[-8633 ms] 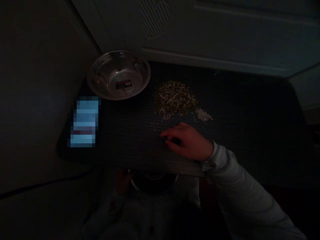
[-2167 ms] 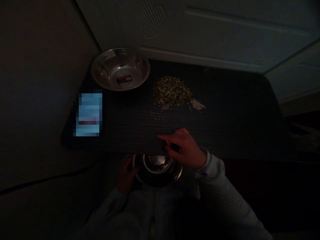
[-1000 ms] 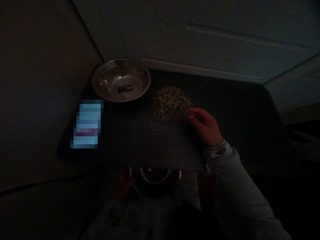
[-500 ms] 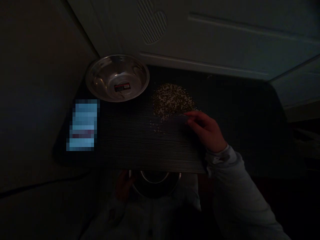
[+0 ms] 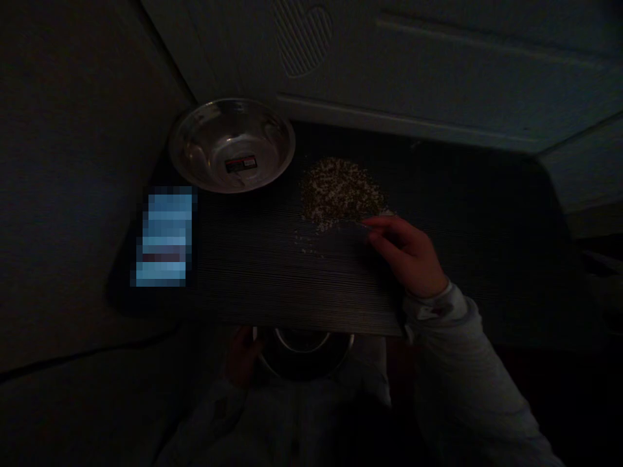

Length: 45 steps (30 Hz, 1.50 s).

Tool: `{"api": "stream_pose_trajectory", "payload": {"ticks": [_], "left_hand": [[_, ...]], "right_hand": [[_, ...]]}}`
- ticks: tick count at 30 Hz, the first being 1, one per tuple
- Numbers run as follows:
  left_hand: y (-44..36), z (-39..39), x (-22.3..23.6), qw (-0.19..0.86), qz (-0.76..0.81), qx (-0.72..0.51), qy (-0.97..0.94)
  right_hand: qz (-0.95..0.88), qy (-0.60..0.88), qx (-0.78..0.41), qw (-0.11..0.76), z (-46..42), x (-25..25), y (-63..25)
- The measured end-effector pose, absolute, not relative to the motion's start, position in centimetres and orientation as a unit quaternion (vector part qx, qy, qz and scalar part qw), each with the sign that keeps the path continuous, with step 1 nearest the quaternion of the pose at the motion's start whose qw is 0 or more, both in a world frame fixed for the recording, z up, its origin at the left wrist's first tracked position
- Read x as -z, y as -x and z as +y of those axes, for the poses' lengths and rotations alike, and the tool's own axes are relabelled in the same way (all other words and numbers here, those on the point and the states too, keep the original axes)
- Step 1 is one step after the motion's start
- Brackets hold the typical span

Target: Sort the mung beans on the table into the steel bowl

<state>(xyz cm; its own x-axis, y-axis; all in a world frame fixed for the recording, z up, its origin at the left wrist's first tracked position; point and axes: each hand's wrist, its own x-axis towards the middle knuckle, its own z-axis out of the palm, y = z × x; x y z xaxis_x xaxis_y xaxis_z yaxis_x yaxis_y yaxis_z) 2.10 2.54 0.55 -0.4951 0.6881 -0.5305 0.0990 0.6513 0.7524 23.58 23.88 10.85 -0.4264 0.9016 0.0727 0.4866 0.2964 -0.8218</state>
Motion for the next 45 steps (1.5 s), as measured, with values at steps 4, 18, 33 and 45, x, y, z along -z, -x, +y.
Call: {"api": "stream_pose_trajectory", "payload": {"ticks": [4,18,33,45], "left_hand": [[-2.1,2.5,-0.6,0.436,0.797,-0.329,-0.259],[-2.1,2.7,-0.8,0.435,0.797,-0.323,-0.267],[-2.1,2.5,-0.1,0.43,0.799,-0.326,-0.265],[-2.0,2.3,0.1,0.445,0.785,-0.334,-0.272]], "right_hand": [[-0.763,0.455,-0.373,0.267,23.8,-11.0,-23.6],[-0.76,0.454,-0.366,0.288,23.6,-10.7,-23.4],[-0.777,0.449,-0.342,0.278,23.2,-10.4,-22.5],[-0.778,0.452,-0.336,0.279,23.2,-10.4,-22.5]]}}
